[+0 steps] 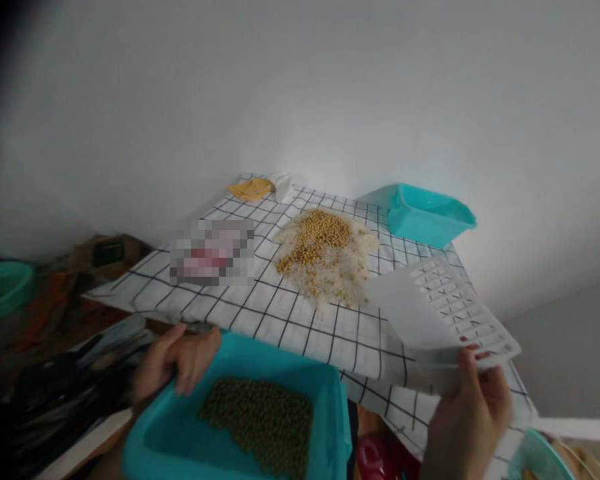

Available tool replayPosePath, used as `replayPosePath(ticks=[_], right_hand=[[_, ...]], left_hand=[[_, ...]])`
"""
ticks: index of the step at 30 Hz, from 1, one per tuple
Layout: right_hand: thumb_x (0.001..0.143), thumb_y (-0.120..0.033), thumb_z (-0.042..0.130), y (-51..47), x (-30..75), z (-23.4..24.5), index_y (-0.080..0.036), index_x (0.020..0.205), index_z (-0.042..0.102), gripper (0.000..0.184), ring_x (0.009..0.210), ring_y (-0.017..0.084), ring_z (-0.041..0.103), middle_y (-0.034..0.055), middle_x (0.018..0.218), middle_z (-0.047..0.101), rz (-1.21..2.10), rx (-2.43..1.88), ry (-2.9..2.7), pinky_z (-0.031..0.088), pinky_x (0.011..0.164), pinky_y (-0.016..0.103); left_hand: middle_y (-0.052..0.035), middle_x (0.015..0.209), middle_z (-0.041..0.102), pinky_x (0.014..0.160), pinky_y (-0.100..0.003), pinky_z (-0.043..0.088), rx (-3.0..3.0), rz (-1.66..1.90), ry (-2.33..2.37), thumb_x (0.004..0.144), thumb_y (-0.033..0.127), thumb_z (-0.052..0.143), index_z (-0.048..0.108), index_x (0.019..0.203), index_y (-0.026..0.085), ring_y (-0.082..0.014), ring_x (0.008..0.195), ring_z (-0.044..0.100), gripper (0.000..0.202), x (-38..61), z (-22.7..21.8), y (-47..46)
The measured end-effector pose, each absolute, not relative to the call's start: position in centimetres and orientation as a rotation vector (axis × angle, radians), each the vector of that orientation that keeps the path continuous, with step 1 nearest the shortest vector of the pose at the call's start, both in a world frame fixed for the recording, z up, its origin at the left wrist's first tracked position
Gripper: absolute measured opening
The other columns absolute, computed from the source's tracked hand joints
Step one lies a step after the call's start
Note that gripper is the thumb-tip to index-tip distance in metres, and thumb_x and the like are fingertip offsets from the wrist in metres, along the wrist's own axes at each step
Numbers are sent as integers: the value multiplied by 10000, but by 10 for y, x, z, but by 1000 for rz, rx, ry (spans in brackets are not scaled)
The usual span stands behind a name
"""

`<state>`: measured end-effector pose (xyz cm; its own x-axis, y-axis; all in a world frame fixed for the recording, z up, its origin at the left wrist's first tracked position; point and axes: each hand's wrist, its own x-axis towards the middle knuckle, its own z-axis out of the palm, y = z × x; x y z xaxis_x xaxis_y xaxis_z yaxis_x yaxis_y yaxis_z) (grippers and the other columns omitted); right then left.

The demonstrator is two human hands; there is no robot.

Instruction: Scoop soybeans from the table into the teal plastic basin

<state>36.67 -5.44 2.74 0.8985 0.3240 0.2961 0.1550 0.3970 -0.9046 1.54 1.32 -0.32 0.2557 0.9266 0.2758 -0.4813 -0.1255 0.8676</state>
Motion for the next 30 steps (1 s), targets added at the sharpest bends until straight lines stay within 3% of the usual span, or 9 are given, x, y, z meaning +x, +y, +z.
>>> replayPosePath(ticks=[4,9,13,20,25,30], right_hand=[[754,-277,794,-46,380,28,-204,871,725,155,1007,243,650,10,923,704,77,-1136,-546,370,1099,479],[766,-320,784,-42,386,22,-196,980,719,256,986,215,643,19,984,713,210,-1197,-596,456,950,367],[790,-346,751,-39,387,15,-187,892,706,194,905,195,632,11,902,705,204,-1240,-678,471,825,301],[781,-369,756,-40,380,21,-195,941,717,239,996,239,646,45,991,730,286,-1246,-720,489,876,355],[746,-352,789,-46,379,24,-190,916,730,242,1046,242,640,32,975,729,290,-1217,-654,451,957,369],[755,-329,793,-56,379,25,-202,888,727,195,1020,212,636,9,952,713,309,-1220,-588,446,926,324]], left_hand=[[-16,382,548,724,-366,399,1248,1225,393,1050,340,276,680,479,251,-155,416,482,705,10,-8,20],[-15,392,559,694,-367,401,1214,1206,375,1047,324,253,701,503,268,-163,418,467,707,14,-11,23],[-13,374,529,711,-366,397,1108,1245,474,1041,333,284,679,454,264,-154,407,434,710,30,-6,14],[-13,355,521,850,-369,411,1028,1194,535,1036,337,288,683,423,279,-162,392,426,731,42,1,3],[-11,350,516,786,-365,394,962,1202,531,1024,337,312,694,420,288,-166,401,415,716,44,0,4],[-14,324,478,637,-380,363,1051,1208,486,1026,370,293,613,379,251,-146,375,395,732,59,-2,7]])
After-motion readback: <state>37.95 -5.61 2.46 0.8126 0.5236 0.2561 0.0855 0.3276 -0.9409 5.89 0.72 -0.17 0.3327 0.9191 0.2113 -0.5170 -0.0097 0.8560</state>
